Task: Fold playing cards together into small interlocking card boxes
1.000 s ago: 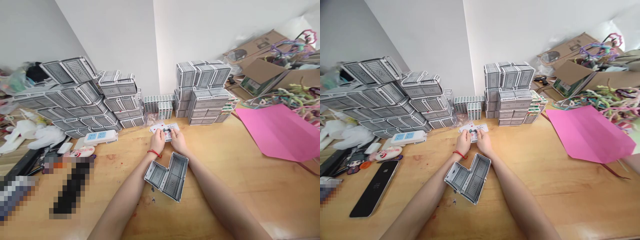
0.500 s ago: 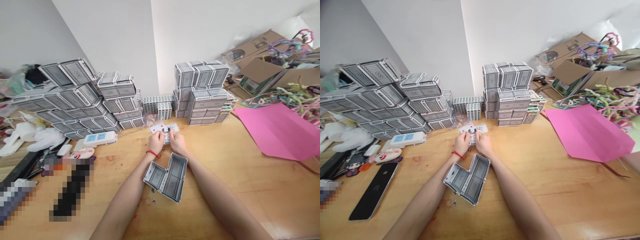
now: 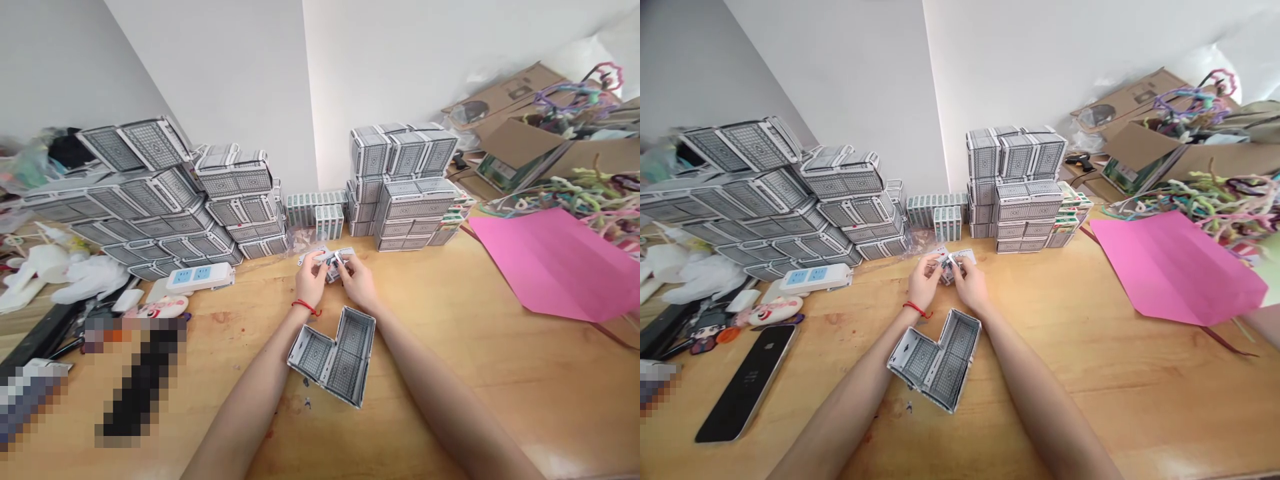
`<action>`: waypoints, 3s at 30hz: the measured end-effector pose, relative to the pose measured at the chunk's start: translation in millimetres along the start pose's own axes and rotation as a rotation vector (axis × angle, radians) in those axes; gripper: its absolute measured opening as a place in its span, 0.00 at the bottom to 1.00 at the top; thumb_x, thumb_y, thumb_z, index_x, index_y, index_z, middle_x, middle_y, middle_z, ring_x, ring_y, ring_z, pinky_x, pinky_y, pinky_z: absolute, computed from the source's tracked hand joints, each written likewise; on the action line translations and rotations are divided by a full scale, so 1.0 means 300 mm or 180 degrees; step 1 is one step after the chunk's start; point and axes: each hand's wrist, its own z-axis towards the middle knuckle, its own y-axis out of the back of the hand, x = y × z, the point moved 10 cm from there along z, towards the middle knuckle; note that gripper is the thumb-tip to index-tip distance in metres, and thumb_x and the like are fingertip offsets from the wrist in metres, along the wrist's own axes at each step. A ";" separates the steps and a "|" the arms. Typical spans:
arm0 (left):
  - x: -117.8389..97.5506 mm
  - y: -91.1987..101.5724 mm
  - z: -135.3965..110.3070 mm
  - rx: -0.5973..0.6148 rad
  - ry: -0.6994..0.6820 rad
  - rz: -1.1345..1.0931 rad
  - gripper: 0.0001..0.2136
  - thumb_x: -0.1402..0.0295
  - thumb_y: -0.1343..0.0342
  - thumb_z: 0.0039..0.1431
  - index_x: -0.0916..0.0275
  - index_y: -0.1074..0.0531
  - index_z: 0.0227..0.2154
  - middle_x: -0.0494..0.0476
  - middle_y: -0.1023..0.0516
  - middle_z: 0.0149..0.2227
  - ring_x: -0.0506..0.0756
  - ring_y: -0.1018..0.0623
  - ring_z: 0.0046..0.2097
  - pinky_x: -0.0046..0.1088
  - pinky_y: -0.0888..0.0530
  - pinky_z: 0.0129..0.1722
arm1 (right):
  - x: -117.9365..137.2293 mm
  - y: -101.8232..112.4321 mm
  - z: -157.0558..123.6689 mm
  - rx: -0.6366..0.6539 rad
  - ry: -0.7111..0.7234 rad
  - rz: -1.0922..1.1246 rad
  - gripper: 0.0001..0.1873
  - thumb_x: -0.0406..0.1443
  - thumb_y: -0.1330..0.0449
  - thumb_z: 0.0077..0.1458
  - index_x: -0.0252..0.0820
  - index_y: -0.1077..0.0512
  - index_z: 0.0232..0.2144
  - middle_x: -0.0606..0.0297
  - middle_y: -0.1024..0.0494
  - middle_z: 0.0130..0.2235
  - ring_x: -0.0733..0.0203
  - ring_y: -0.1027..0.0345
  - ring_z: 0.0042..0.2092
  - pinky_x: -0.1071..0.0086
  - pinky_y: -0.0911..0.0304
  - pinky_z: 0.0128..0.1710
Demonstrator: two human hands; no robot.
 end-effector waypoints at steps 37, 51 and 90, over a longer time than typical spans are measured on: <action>0.061 -0.136 -0.115 0.2604 0.2188 -0.1821 0.17 0.62 0.54 0.57 0.66 0.36 0.46 0.67 0.26 0.42 0.60 0.24 0.41 0.32 0.26 0.33 | 0.038 0.015 -0.013 -0.0185 0.0238 0.0029 0.14 0.39 0.54 0.54 0.45 0.30 0.37 0.65 0.24 0.35 0.60 0.31 0.34 0.69 0.38 0.35; 0.021 -0.171 -0.144 0.2881 0.2002 -0.2359 0.17 0.62 0.49 0.54 0.65 0.36 0.45 0.63 0.26 0.40 0.59 0.25 0.40 0.46 0.35 0.46 | 0.039 0.012 -0.016 -0.0224 0.0301 -0.0055 0.14 0.40 0.55 0.55 0.44 0.31 0.35 0.66 0.25 0.30 0.62 0.34 0.28 0.71 0.41 0.30; -0.150 -0.111 -0.055 0.1134 -0.0965 0.0808 0.05 0.71 0.45 0.45 0.61 0.36 0.26 0.60 0.35 0.45 0.57 0.34 0.50 0.40 0.35 0.48 | 0.015 -0.005 0.000 0.0314 -0.0008 0.1028 0.21 0.39 0.48 0.50 0.45 0.44 0.48 0.64 0.31 0.42 0.61 0.37 0.41 0.66 0.41 0.43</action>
